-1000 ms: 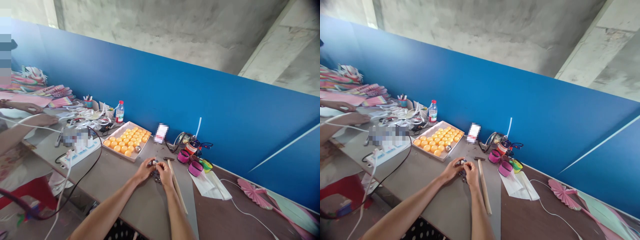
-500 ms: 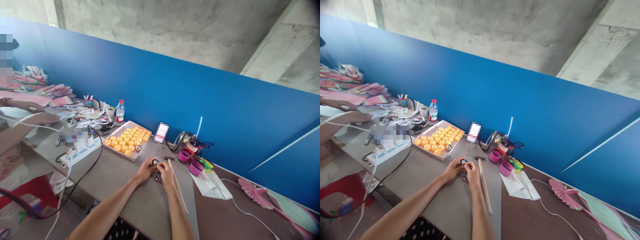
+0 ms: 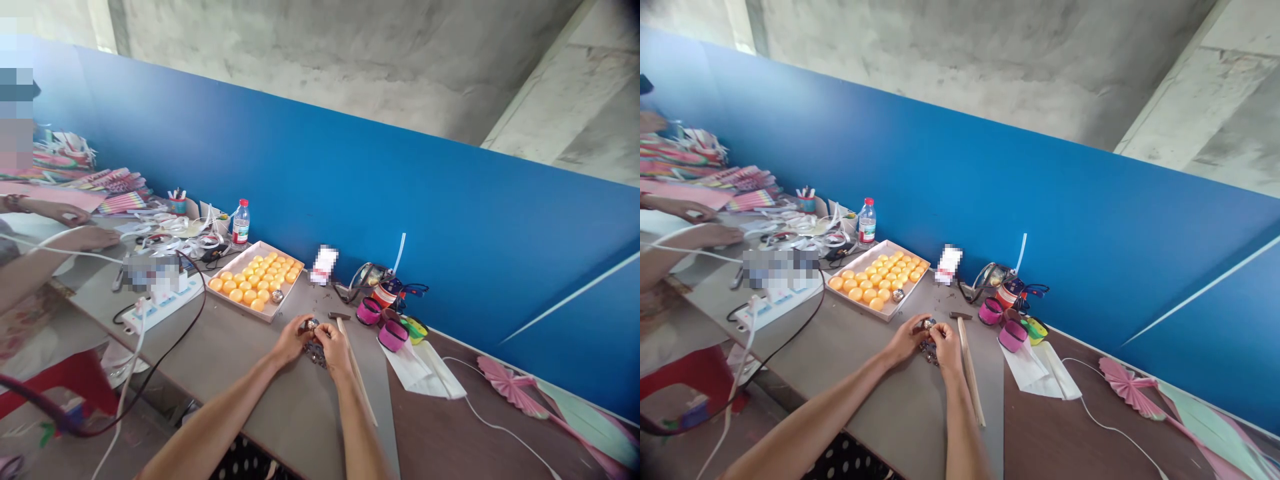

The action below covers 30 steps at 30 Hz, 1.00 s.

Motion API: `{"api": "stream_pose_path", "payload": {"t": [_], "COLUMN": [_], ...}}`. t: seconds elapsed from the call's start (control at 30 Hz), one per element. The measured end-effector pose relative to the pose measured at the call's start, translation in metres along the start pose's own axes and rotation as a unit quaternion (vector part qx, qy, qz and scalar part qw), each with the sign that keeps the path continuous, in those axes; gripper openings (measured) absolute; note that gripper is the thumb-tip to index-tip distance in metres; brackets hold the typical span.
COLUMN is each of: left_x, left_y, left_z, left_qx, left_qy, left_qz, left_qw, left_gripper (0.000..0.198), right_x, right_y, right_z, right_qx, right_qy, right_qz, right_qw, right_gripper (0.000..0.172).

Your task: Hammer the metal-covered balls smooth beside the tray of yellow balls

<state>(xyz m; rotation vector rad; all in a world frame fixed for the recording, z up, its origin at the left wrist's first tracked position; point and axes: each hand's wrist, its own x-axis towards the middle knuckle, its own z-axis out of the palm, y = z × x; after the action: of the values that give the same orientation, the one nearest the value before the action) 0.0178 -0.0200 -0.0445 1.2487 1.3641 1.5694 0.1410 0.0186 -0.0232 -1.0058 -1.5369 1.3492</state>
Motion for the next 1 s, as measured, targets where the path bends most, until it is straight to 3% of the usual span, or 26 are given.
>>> {"api": "stream_pose_path", "payload": {"t": [0.2, 0.4, 0.63, 0.83, 1.0], "left_x": [-0.002, -0.001, 0.001, 0.001, 0.001], "left_y": [0.003, -0.001, -0.007, -0.004, 0.004], "left_z": [0.001, 0.002, 0.003, 0.001, 0.001], "left_qx": [-0.013, -0.03, -0.056, -0.013, -0.119], "left_qy": [0.002, 0.012, -0.001, 0.004, 0.003], "left_qz": [0.001, 0.009, 0.011, 0.02, -0.054], "left_qw": [1.0, 0.999, 0.998, 1.0, 0.991], "left_gripper": [0.039, 0.037, 0.037, 0.036, 0.04], "right_x": [0.002, 0.004, 0.004, 0.002, 0.004], "right_y": [0.006, 0.01, 0.009, 0.002, -0.001], "right_z": [-0.004, -0.005, -0.004, 0.001, -0.004], "right_qx": [0.057, 0.057, 0.012, -0.053, -0.04], "right_qy": [-0.033, -0.025, -0.004, 0.028, 0.051], "right_qz": [0.055, 0.067, 0.039, 0.018, -0.049], "right_qw": [0.996, 0.996, 0.999, 0.998, 0.997], "right_gripper": [0.021, 0.021, 0.019, 0.019, 0.024]}}
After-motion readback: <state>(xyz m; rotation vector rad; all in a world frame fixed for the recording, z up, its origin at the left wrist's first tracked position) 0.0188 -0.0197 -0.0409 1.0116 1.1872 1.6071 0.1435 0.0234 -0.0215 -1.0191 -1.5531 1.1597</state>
